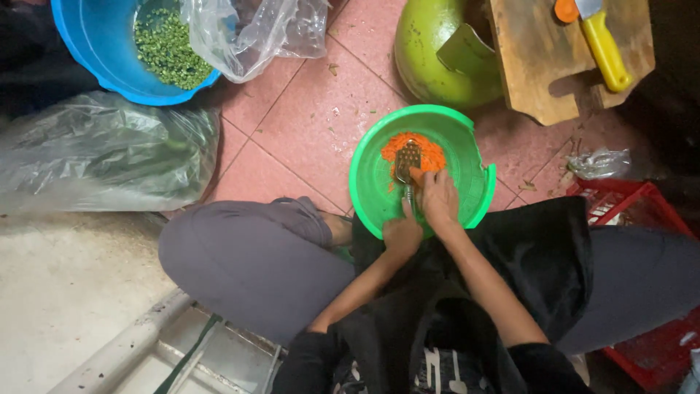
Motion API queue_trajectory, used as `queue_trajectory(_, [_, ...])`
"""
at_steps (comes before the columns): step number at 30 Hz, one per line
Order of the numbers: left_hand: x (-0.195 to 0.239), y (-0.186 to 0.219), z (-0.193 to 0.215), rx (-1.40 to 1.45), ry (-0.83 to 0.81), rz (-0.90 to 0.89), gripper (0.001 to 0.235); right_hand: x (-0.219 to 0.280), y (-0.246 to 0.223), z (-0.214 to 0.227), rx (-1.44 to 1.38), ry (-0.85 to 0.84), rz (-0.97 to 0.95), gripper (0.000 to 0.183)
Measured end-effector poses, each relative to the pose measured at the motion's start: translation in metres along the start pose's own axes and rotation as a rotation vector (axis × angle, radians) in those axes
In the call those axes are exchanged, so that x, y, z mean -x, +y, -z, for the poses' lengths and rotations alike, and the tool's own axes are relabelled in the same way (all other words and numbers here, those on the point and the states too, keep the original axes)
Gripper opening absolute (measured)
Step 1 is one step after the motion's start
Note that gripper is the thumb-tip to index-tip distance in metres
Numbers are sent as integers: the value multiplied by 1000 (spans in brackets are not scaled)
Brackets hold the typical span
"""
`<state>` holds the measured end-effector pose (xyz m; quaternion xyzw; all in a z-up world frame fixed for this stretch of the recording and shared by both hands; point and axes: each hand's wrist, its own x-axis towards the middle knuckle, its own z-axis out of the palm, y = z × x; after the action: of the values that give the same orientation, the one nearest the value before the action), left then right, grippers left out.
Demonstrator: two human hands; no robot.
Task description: Grating carrots into a bowl using a hand grater while sitting on the floor.
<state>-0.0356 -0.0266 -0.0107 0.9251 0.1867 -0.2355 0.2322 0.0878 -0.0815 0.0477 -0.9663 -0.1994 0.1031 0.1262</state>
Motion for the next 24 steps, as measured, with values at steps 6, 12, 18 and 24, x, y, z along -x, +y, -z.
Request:
queue_trajectory(6, [-2,-5,0,-60,122,-31,83,-59,13,-47,33,46,36,31])
queue_trajectory(12, [0,-5,11,-58,152,-27,82,-24,-6,15,-159,2,52,37])
queue_trajectory(18, [-11,-10,-3,-99,185,-31,81,-54,22,-68,53,128,62,31])
queue_trajectory(24, [-17,-14,1,-105,287,-71,77,-30,9,0,-83,-32,36,31])
